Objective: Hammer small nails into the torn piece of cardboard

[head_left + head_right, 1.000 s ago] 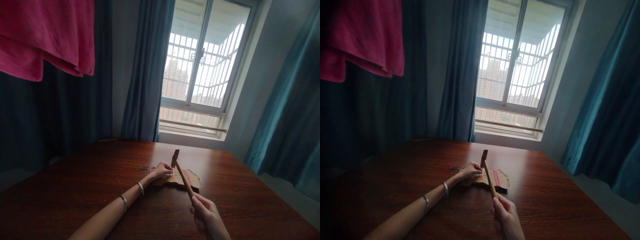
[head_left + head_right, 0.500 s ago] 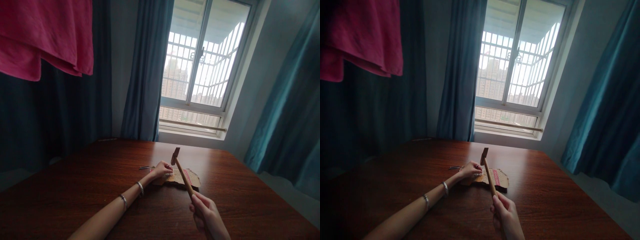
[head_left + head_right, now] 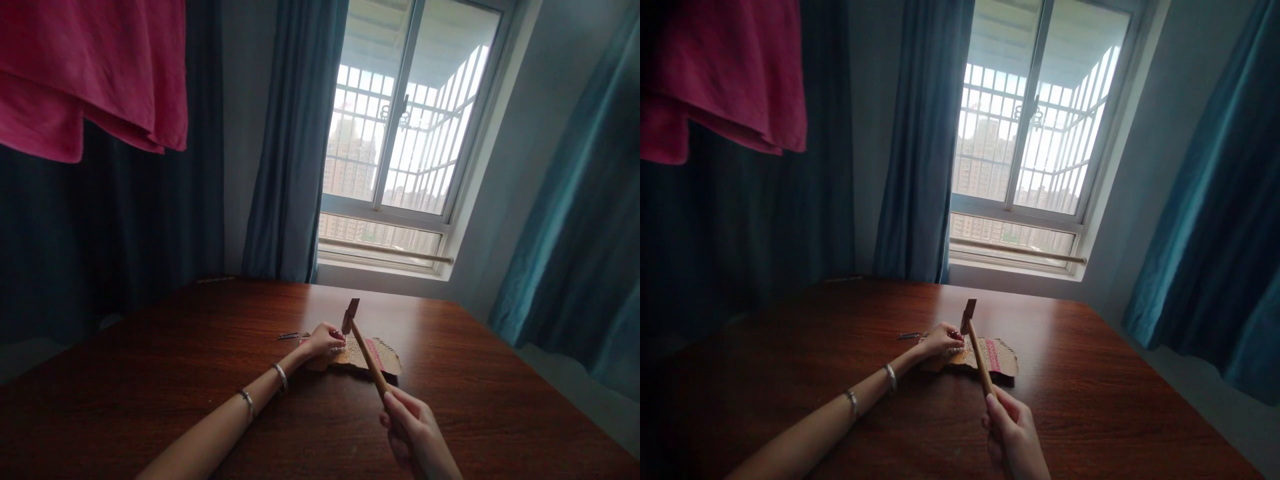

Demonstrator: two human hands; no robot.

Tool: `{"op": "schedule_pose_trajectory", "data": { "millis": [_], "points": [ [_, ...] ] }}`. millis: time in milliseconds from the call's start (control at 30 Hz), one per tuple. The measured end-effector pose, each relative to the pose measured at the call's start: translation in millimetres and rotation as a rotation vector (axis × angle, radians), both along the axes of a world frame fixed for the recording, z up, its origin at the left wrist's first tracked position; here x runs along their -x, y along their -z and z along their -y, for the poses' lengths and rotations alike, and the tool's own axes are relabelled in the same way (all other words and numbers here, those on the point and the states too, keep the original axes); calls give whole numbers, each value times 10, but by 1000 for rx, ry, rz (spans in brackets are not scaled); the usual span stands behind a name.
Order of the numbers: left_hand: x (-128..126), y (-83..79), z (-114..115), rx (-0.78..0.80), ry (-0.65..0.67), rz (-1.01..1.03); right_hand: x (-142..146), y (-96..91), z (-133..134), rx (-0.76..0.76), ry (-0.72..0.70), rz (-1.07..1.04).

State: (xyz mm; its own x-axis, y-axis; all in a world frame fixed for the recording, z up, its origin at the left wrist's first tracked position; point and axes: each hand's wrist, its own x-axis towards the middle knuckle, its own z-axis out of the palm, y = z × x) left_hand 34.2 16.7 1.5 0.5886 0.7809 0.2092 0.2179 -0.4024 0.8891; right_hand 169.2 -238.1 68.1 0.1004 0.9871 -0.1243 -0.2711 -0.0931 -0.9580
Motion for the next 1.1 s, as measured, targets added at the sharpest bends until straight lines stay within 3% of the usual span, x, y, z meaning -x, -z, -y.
{"op": "schedule_pose_trajectory", "data": {
  "millis": [700, 1100],
  "points": [
    [-3, -17, 26, -3, -30, -13, 13, -52, 63, 12, 98, -35],
    [96, -178, 49, 60, 107, 3, -32, -24, 80, 31, 119, -21]
  ]
}}
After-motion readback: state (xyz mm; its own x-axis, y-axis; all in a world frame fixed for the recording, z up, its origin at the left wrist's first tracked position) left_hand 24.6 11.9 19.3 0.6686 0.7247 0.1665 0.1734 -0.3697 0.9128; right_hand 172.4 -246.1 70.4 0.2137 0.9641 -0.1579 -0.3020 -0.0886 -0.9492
